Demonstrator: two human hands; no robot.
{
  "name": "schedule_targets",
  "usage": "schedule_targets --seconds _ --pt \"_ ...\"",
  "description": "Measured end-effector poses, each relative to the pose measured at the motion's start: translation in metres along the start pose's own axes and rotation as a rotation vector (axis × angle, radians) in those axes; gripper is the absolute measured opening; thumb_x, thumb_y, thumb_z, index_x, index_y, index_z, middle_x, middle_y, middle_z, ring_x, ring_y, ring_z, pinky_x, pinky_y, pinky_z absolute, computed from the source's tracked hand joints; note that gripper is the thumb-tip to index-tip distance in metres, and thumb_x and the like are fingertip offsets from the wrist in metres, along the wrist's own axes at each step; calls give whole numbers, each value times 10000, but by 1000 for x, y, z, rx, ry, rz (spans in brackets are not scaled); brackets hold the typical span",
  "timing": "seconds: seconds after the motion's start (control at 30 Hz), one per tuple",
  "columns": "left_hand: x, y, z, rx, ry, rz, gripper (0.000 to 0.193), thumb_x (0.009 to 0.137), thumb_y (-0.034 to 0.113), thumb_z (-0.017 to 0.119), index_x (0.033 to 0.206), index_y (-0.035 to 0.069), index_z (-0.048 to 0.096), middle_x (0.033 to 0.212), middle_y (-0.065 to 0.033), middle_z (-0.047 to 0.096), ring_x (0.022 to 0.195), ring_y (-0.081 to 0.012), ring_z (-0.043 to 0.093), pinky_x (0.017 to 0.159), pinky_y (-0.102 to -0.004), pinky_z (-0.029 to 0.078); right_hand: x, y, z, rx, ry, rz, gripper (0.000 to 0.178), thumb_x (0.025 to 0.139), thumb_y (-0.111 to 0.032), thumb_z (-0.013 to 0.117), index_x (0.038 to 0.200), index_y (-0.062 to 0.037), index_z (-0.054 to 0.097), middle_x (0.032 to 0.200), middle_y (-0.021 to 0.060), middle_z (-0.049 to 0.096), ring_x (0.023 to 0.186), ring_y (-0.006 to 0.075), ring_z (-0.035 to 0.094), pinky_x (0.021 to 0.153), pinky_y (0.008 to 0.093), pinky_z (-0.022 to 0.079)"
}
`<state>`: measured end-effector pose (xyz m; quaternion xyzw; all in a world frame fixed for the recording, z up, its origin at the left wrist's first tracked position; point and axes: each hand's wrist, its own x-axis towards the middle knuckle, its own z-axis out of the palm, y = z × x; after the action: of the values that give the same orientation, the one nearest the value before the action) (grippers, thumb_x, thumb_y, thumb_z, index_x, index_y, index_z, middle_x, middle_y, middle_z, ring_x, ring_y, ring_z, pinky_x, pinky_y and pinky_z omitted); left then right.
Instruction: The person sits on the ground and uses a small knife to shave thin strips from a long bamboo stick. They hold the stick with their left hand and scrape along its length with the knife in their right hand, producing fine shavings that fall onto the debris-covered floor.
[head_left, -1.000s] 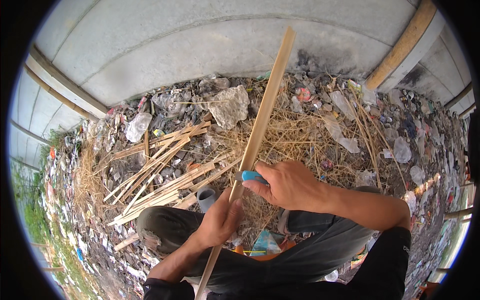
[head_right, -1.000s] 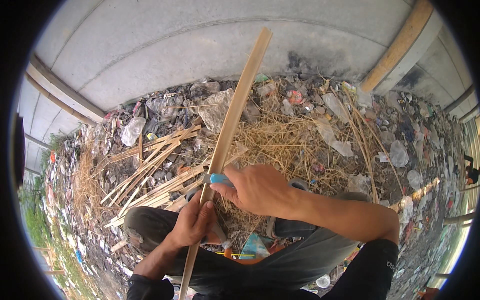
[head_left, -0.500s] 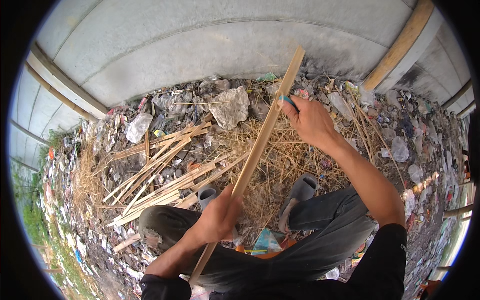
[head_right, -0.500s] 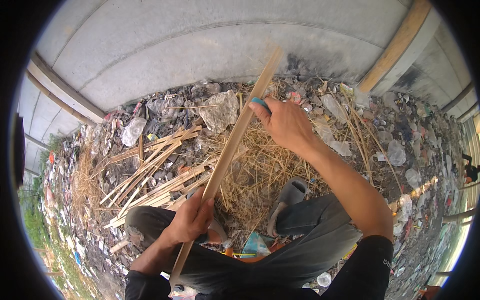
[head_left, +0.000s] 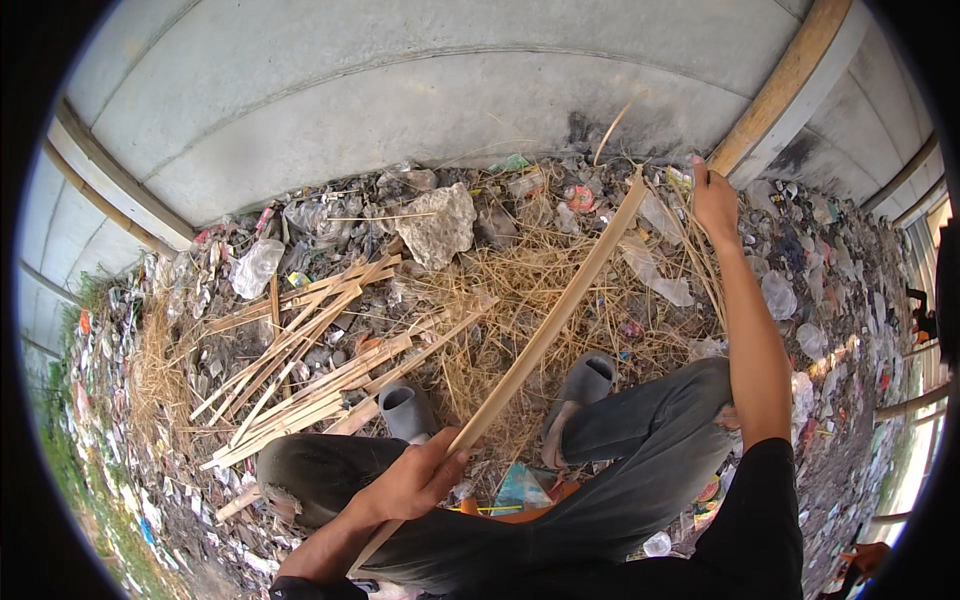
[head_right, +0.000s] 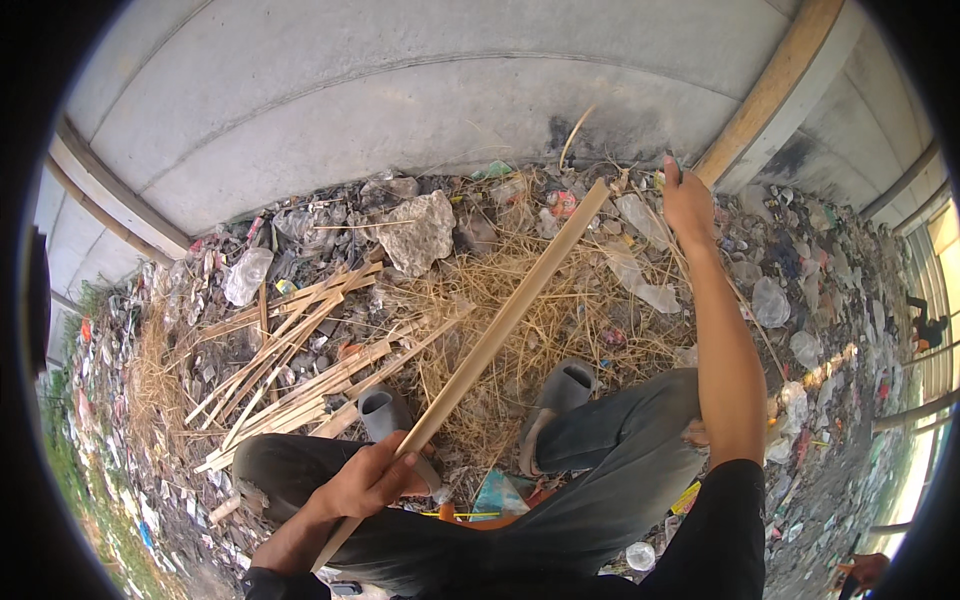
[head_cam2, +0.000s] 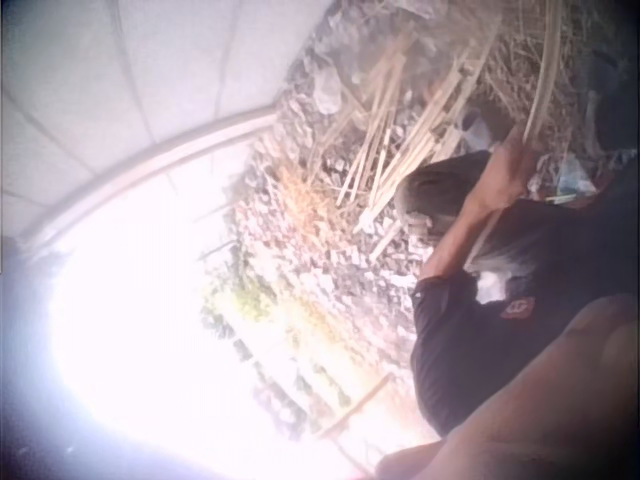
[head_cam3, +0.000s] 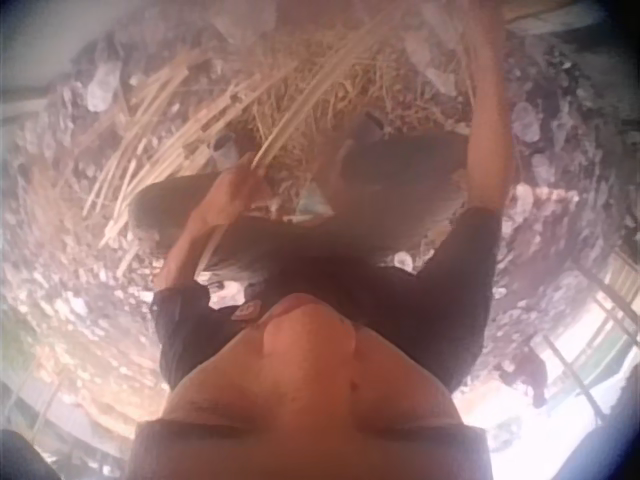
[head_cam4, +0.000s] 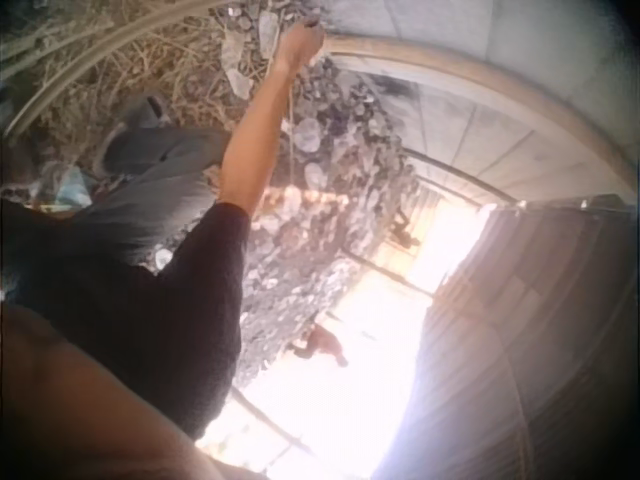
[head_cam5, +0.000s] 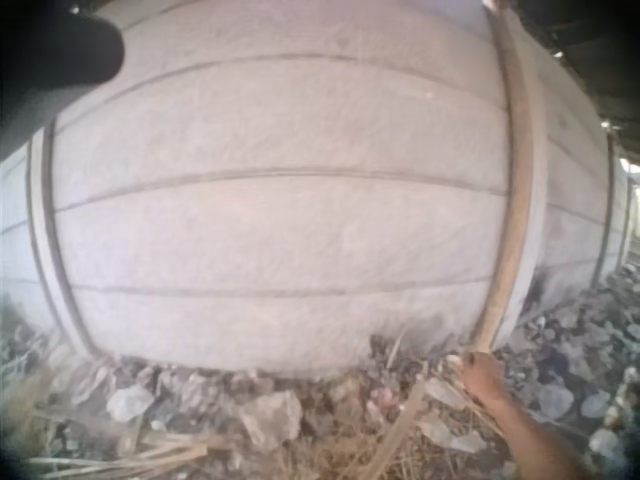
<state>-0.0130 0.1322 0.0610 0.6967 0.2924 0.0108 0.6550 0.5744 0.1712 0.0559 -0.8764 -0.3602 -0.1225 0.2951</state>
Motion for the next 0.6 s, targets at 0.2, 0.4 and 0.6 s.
schedule_targets --seconds 0.2,0.4,0.6 --pt "15 9 -5 -397 55 -103 526 1145 329 452 1548 -6 415 713 42 460 607 -56 459 553 -249 401 -54 -77 -28 394 -295 -20 723 1028 -659 495 917 35 663 696 114 555 663 246 543 678 403 438" --pt "22 19 -11 -578 43 -2 640 1143 305 461 1672 54 205 727 52 404 597 -55 405 552 -220 393 -139 -165 -43 581 -646 -303 645 1043 -640 497 920 -29 662 631 -3 462 555 135 464 547 356 369" --pt "31 22 -11 -544 -51 46 677 1137 292 473 1692 107 133 758 -1 473 592 -93 466 561 -254 458 -180 -194 -44 888 -867 -108 468 1030 -498 630 984 -32 643 661 -3 518 587 92 498 541 305 376"
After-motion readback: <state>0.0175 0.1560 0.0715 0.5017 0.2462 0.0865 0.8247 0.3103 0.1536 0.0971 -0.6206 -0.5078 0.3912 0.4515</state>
